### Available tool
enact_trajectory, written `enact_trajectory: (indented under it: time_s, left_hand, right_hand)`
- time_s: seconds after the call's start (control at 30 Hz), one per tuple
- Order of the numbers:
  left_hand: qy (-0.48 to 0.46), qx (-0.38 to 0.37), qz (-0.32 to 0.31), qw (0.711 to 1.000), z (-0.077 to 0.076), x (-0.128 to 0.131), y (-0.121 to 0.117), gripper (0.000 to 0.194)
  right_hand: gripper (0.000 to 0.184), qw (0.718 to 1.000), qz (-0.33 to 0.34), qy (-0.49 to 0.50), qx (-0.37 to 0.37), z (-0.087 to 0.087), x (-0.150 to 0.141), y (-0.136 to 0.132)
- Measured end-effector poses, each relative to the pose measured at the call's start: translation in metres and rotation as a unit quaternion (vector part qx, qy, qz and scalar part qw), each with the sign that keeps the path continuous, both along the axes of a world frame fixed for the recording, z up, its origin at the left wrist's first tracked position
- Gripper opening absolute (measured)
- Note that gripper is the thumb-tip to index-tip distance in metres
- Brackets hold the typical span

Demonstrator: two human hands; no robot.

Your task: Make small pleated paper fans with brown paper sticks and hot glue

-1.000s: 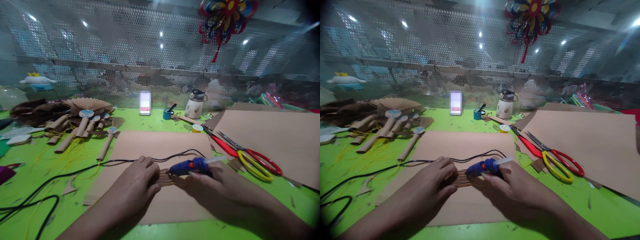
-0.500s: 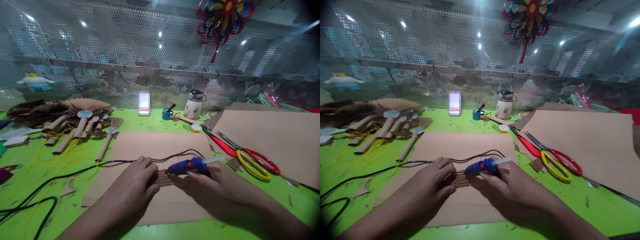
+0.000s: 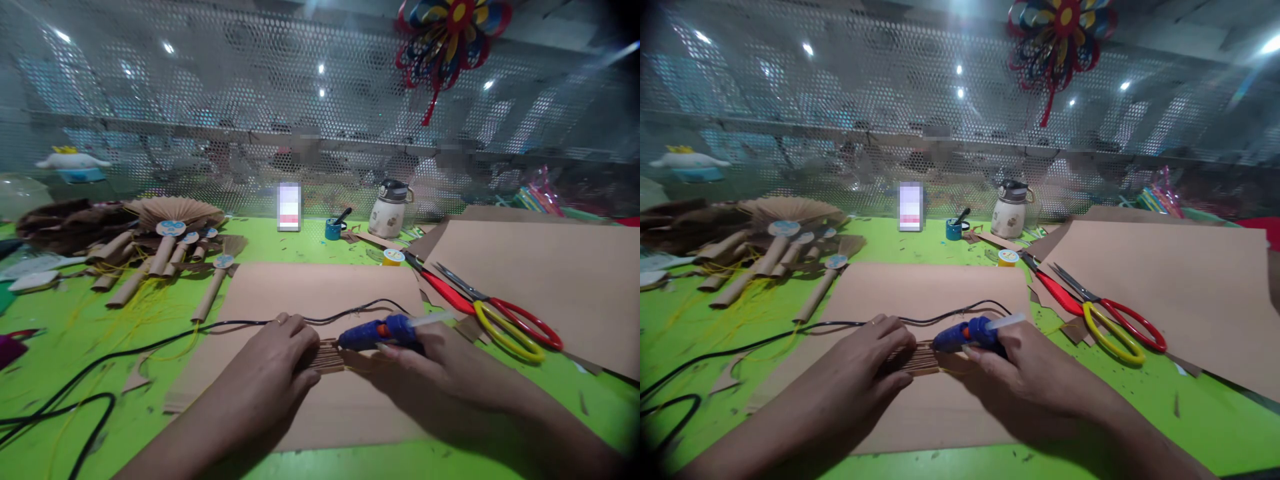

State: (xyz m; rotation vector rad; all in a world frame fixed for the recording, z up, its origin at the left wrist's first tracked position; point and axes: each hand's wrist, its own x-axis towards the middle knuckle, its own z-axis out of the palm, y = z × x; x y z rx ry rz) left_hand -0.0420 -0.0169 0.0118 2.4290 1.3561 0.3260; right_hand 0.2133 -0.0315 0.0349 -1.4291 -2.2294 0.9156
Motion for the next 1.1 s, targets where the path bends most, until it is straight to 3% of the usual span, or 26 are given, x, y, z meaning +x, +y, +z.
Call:
enact_trajectory:
  time_s: [0.73,1.1]
  left_hand:
    - [0.008,0.000,-0.025,1.000,-0.003,0.000,0.001,0.011]
    - [-0.015,0.015,-0.030,0.999,-0.010,-0.003,0.001,0.007]
  right_hand:
    - [0.027,1.000,-0.001,-0.014,-0.001,0.001,0.000,-0.002]
    - [0.029,0.999,0.001,-0.019,0.038,-0.002,0.004,0.000]
